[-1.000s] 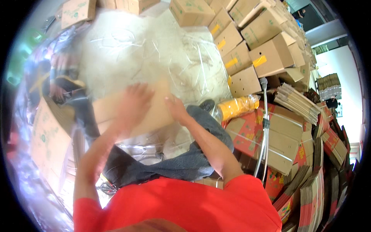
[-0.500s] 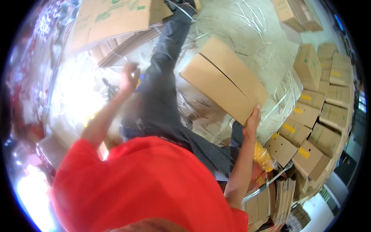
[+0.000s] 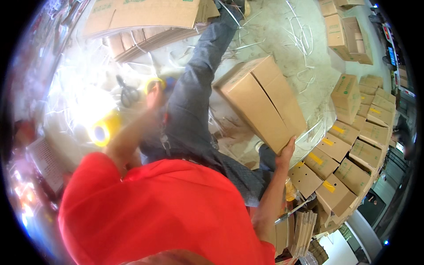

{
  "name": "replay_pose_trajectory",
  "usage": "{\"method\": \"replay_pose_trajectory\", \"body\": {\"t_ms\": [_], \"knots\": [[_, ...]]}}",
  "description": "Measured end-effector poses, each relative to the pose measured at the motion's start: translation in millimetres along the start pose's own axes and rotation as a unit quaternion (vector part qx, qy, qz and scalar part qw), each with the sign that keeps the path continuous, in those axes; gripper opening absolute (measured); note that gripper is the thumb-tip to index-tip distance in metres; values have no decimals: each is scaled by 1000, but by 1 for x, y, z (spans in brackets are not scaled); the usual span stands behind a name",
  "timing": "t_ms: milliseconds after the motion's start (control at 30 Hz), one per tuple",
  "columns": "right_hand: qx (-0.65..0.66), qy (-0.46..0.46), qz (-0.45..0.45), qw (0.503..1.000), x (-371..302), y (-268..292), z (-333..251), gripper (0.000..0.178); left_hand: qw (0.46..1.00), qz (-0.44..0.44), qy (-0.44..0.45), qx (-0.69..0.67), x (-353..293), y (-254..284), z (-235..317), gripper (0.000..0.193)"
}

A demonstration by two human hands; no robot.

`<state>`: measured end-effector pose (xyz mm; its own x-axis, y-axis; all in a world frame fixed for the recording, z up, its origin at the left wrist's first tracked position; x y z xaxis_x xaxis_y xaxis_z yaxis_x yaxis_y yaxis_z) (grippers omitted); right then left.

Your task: The person sits on the floor and repeatedly folds flat cardboard sheets into small boxes. They use a handheld tape dispenser to seal the box seams and place the finished boxes into a pile nearby.

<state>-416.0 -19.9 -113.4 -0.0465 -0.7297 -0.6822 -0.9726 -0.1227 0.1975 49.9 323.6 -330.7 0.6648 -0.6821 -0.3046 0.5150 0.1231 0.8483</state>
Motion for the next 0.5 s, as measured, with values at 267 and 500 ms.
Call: {"method": "replay_pose_trajectory", "body": {"t_ms": [267, 500], "knots": [[45, 30, -40, 998, 1, -12, 13, 53, 980, 123, -67, -144, 0, 159, 77, 55], [-41, 75, 97, 992, 14, -16, 28, 53, 860, 110, -399, -299, -4, 270, 288, 52]]}}
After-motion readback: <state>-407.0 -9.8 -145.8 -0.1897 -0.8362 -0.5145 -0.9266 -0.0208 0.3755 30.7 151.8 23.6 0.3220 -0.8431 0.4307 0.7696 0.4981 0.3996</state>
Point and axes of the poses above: each hand's wrist, its own x-axis towards the middle knuckle, its own y-axis out of the back of the hand, z = x × y, the point moved 2 cm from there along x, towards the middle knuckle, and after that the axes turned 11 degrees about -y, right-handed, at the moved point
